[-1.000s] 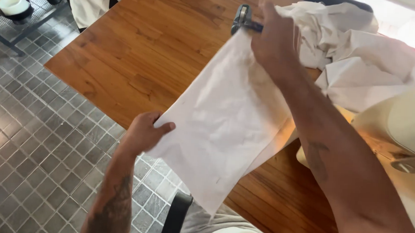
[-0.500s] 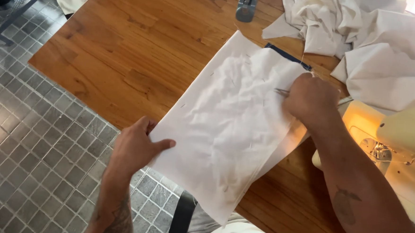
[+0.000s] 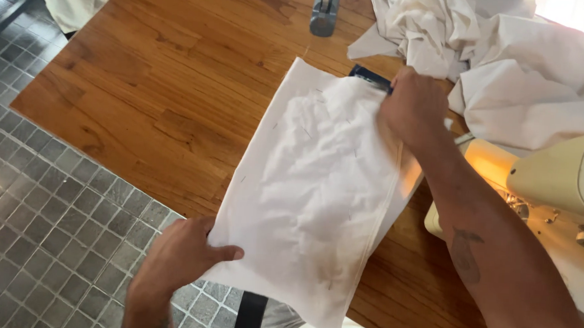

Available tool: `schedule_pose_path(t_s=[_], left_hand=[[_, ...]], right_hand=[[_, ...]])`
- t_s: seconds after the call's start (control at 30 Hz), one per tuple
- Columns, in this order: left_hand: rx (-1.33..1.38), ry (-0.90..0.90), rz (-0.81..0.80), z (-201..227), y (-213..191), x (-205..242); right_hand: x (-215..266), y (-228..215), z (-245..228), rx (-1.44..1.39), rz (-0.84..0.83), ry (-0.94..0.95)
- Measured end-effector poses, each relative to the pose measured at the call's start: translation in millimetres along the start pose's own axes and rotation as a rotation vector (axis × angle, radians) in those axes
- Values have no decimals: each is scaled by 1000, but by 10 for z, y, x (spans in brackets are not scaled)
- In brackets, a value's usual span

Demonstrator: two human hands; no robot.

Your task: Trimming excess threads from a fabric piece using snips and smoothing it out on a work surface

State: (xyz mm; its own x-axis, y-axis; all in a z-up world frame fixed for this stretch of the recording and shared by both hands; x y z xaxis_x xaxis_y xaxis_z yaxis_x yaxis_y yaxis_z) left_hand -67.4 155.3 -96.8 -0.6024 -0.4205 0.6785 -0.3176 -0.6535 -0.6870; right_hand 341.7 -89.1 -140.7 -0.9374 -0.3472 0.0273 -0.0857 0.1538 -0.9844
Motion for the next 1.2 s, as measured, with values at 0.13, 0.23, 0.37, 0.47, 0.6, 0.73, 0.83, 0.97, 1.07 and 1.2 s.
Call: schedule_pose_path(t_s=[0.13,0.23,0.37,0.47,0.6,0.73,0.83,0.97,1.07,1.2], left_hand=[[-75,-52,77,339,-429,101],[-1,72,243,566,-574,-505],[128,401,426,984,-501,-1625],[156,368,495,1354,-493,-2234],[198,364,599,1521,-383,-2632],[598,706,723,1096,-644,-3040],[612,428,935,471,-959,-3242],[477,158,1067,4,-1265,-3492],[235,28,939,347,-1234,-2566],[-193,482,763,871,-690,-1711]], right_hand=[[-262,141,83,-45,-4,44],[-367,162,132,12,-12,116],[-363,249,248,22,-89,162],[-487,371,439,28,-26,152],[-467,432,518,88,96,117],[-359,364,465,88,315,77],[-279,276,347,71,513,-13],[-287,227,299,114,415,-56],[229,-34,-93,127,172,-120],[1269,-119,-475,242,-204,-288]])
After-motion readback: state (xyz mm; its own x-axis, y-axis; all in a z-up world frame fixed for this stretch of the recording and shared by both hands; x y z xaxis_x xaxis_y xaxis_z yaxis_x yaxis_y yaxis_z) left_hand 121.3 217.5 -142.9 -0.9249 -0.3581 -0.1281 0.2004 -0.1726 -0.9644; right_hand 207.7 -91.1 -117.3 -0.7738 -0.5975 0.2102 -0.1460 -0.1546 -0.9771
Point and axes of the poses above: each hand's wrist, its own x-axis away from the middle knuckle, its own y-axis out of the palm, z = x × y, the point moved 2 cm from there along -x, towards the middle knuckle, and after that the axes turned 2 degrees about -z, right-handed, at the moved point
